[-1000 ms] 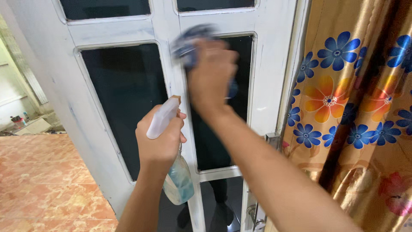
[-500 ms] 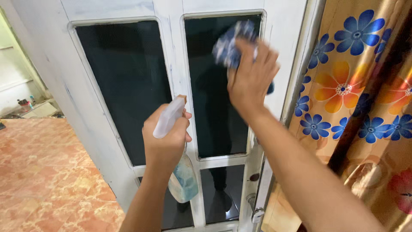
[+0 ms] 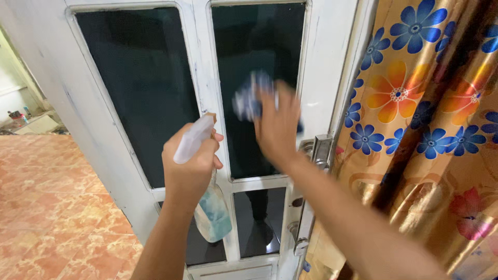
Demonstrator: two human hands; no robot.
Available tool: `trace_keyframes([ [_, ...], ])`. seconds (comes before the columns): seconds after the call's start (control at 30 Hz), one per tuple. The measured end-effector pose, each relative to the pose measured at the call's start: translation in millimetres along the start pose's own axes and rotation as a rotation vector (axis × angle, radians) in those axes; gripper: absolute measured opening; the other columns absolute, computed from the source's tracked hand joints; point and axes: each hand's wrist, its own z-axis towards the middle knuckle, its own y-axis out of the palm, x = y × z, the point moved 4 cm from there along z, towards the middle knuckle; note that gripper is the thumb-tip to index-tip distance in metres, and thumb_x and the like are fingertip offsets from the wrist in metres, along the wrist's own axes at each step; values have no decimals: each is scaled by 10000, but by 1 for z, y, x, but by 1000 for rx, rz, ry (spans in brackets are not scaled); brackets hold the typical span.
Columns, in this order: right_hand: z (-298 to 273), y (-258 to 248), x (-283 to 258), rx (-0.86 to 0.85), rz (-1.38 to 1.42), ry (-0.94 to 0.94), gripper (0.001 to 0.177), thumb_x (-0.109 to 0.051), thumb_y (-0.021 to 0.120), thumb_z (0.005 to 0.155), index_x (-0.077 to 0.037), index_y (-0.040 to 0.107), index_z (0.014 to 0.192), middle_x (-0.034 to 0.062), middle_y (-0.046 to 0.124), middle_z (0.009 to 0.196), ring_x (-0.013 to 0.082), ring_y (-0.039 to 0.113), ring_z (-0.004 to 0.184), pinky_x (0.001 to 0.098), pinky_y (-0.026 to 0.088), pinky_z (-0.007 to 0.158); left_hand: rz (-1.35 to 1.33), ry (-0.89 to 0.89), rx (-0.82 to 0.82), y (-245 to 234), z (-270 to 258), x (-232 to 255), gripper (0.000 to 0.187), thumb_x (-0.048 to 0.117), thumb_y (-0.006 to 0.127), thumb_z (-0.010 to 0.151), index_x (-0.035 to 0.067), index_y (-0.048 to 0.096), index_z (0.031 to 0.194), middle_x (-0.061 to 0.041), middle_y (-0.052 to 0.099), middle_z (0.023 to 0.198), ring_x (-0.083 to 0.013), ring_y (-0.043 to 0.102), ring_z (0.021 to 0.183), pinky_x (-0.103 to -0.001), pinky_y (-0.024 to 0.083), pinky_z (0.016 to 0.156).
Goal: The person cleans the glass panels of a door by spraying them with a liquid cleaner and wiping them with a cloth.
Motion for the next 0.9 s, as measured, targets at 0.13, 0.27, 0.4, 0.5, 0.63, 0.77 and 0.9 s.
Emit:
trace_keyframes([
  [0.13, 125, -7, 0, 104, -4, -64, 608, -37, 751, 930, -147, 512, 1478, 181, 477, 1460, 440, 449, 1287, 561, 404, 1033, -31, -28, 15, -8, -1, 3, 324, 23, 574, 835, -10, 724, 1120, -75, 705, 850, -83, 586, 510, -244, 470, 481],
  [0.27, 85, 2, -20, 51, -72, -170, 616, -39, 756, 840, -190, 564, 1406, 189, 473, 1416, 440, 465, 1237, 554, 431, 965, -44, -18, 29, -15, -1, -3, 307, 16, 572, 832, -29, 723, 1095, -88, 714, 852, -86, 583, 512, -243, 482, 485],
  [0.4, -50, 14, -49, -168, -15, -211, 452, -55, 722, 794, -238, 659, 1203, 119, 558, 1383, 413, 538, 1185, 520, 468, 957, 12, 13, 30, -14, -5, -9, 248, 29, 608, 851, -52, 729, 1051, -92, 721, 831, -96, 630, 539, -243, 502, 506],
  [0.5, -126, 8, -60, -383, 83, -242, 339, -137, 689, 826, -207, 680, 1158, 110, 567, 1333, 388, 528, 1125, 487, 460, 925, -36, 18, 32, -10, -10, -8, 330, 33, 593, 815, -13, 727, 1112, -49, 724, 847, -90, 618, 526, -237, 507, 496],
  [0.63, -138, 12, -42, -490, 15, -254, 363, -120, 660, 810, -196, 704, 1162, 87, 581, 1250, 344, 540, 1108, 484, 435, 890, -28, 6, 23, -4, -13, -10, 268, 46, 599, 815, -32, 728, 1037, -47, 726, 825, -100, 627, 522, -244, 515, 498],
  [0.77, -137, -10, -5, -434, -185, -94, 302, -117, 651, 813, -206, 691, 1098, 97, 577, 1252, 365, 529, 1140, 511, 415, 910, 3, -52, 7, 2, -15, -16, 194, 58, 621, 820, -42, 732, 944, -65, 721, 793, -106, 641, 525, -260, 524, 486],
  [0.9, -146, -10, -3, -427, -303, 124, 397, -57, 652, 761, -187, 664, 1135, 123, 546, 1306, 378, 494, 1189, 538, 398, 962, 19, -92, 27, 4, -23, -19, 200, 47, 597, 806, -31, 721, 942, -63, 728, 801, -119, 635, 507, -265, 527, 488],
])
